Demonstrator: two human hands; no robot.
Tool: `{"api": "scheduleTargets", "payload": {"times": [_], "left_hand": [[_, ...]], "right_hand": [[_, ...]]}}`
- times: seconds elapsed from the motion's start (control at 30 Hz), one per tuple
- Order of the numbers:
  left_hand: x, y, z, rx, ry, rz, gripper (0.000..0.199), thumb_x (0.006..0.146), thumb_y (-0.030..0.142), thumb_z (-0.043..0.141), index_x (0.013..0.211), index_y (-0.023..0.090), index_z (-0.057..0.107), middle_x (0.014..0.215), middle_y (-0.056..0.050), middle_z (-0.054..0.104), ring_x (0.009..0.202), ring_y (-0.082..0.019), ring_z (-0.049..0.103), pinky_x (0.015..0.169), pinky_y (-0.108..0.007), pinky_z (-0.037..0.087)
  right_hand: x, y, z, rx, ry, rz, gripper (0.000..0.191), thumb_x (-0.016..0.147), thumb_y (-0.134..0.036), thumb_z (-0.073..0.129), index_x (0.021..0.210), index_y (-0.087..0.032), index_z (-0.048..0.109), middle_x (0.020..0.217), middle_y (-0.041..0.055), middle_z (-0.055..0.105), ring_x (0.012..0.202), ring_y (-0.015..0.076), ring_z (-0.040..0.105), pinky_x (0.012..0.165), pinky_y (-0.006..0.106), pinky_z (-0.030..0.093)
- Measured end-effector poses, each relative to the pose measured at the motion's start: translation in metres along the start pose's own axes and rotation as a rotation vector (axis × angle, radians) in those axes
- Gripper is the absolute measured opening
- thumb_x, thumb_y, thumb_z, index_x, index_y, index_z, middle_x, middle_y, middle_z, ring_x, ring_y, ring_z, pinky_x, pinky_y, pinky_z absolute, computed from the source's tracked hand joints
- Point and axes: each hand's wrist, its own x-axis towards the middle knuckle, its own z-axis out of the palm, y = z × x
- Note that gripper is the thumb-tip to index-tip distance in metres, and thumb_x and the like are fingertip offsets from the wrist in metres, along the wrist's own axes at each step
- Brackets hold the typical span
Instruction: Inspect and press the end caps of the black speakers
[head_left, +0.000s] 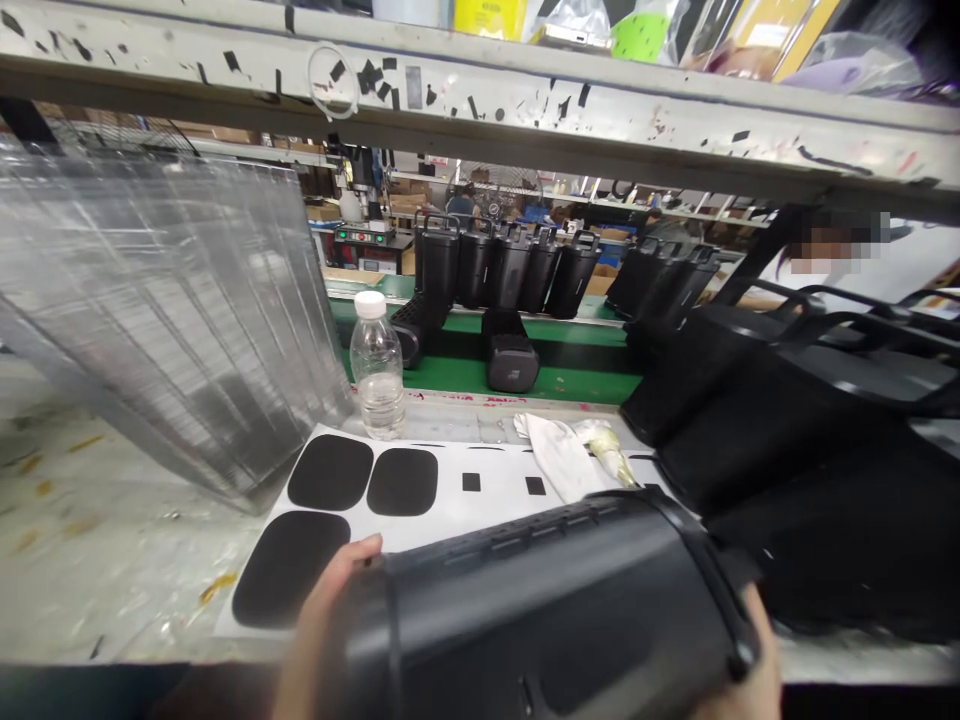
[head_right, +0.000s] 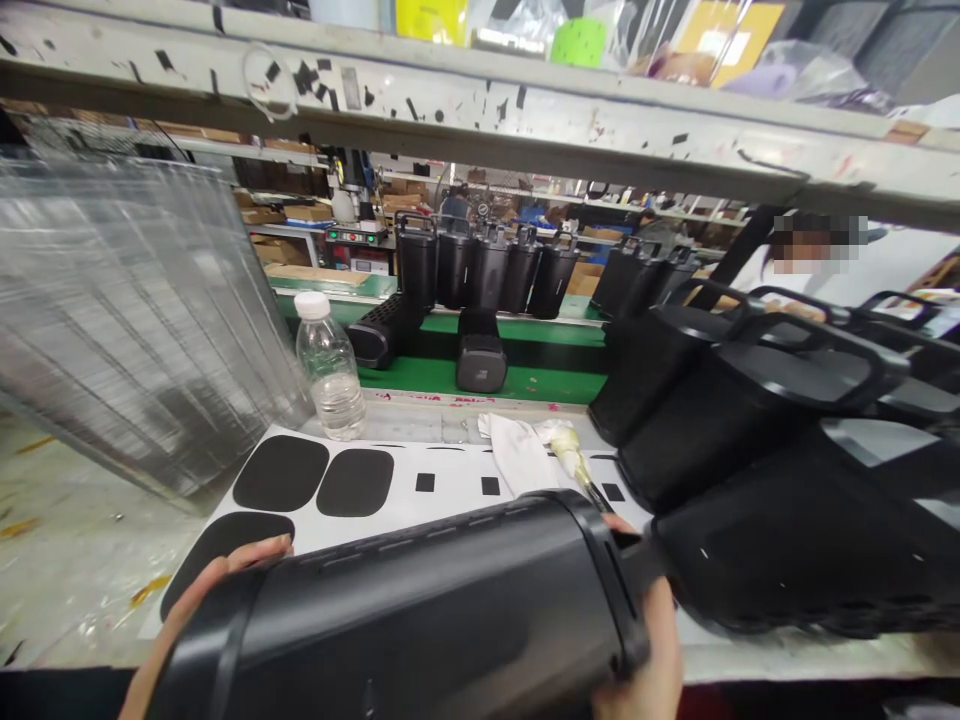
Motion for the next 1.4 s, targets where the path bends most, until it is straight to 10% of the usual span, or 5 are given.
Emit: {"api": "scheduleTargets", "payload": {"times": [0.3, 0.53, 0.73, 1.0, 1.4], "left_hand": [[0.000, -0.034, 0.001, 0.061, -0.060, 0.086, 0.054, 0.076, 0.058, 0.068, 0.117, 0.023, 0.067, 0.119, -0.010, 0.065, 0.116, -0.036, 0.059, 0.112, -0.050, 0.041], [-0.017, -0.016, -0.013, 0.176, -0.552, 0.149, 0.120, 0.063, 0.056, 0.081, 0.154, 0.028, 0.007, 0.161, -0.012, 0.018, 0.146, -0.038, 0.025, 0.122, -0.047, 0.021], [-0.030, 0.010, -0.002, 0.047, -0.406, -0.031, 0.103, 0.069, 0.084, 0.055, 0.152, 0.035, 0.020, 0.162, 0.000, 0.022, 0.151, -0.029, 0.013, 0.125, -0.034, 0.001], [-0.033, 0.026, 0.011, -0.127, -0.246, -0.249, 0.076, 0.068, 0.062, 0.074, 0.133, 0.033, 0.046, 0.152, -0.001, 0.042, 0.143, -0.032, 0.035, 0.117, -0.041, 0.030], [-0.030, 0.018, 0.017, -0.041, -0.041, -0.090, 0.056, 0.084, 0.067, 0.055, 0.122, 0.026, 0.062, 0.142, -0.004, 0.055, 0.139, -0.032, 0.041, 0.117, -0.042, 0.033]], "right_hand": [[0.004, 0.021, 0.022, 0.393, 0.056, 0.215, 0.047, 0.057, -0.049, 0.085, 0.090, -0.021, 0.067, 0.101, 0.0024, 0.072, 0.099, 0.0215, 0.065, 0.067, 0.022, 0.054], [0.005, 0.016, 0.028, 0.345, 0.153, 0.271, 0.055, 0.040, -0.046, 0.090, 0.082, -0.020, 0.068, 0.090, -0.0018, 0.067, 0.082, 0.0116, 0.059, 0.064, 0.014, 0.048], [0.004, 0.017, 0.025, 0.336, 0.128, 0.225, 0.049, 0.043, -0.047, 0.087, 0.081, -0.022, 0.066, 0.085, -0.0038, 0.064, 0.080, 0.0115, 0.057, 0.065, 0.014, 0.047], [0.004, 0.020, 0.024, 0.343, 0.132, 0.200, 0.049, 0.045, -0.048, 0.087, 0.080, -0.021, 0.067, 0.087, -0.0029, 0.066, 0.081, 0.0137, 0.058, 0.068, 0.019, 0.048], [0.000, 0.020, 0.024, 0.382, 0.025, 0.137, 0.044, 0.054, -0.046, 0.085, 0.081, -0.021, 0.060, 0.089, -0.0015, 0.064, 0.084, 0.0135, 0.059, 0.071, 0.018, 0.048]]}}
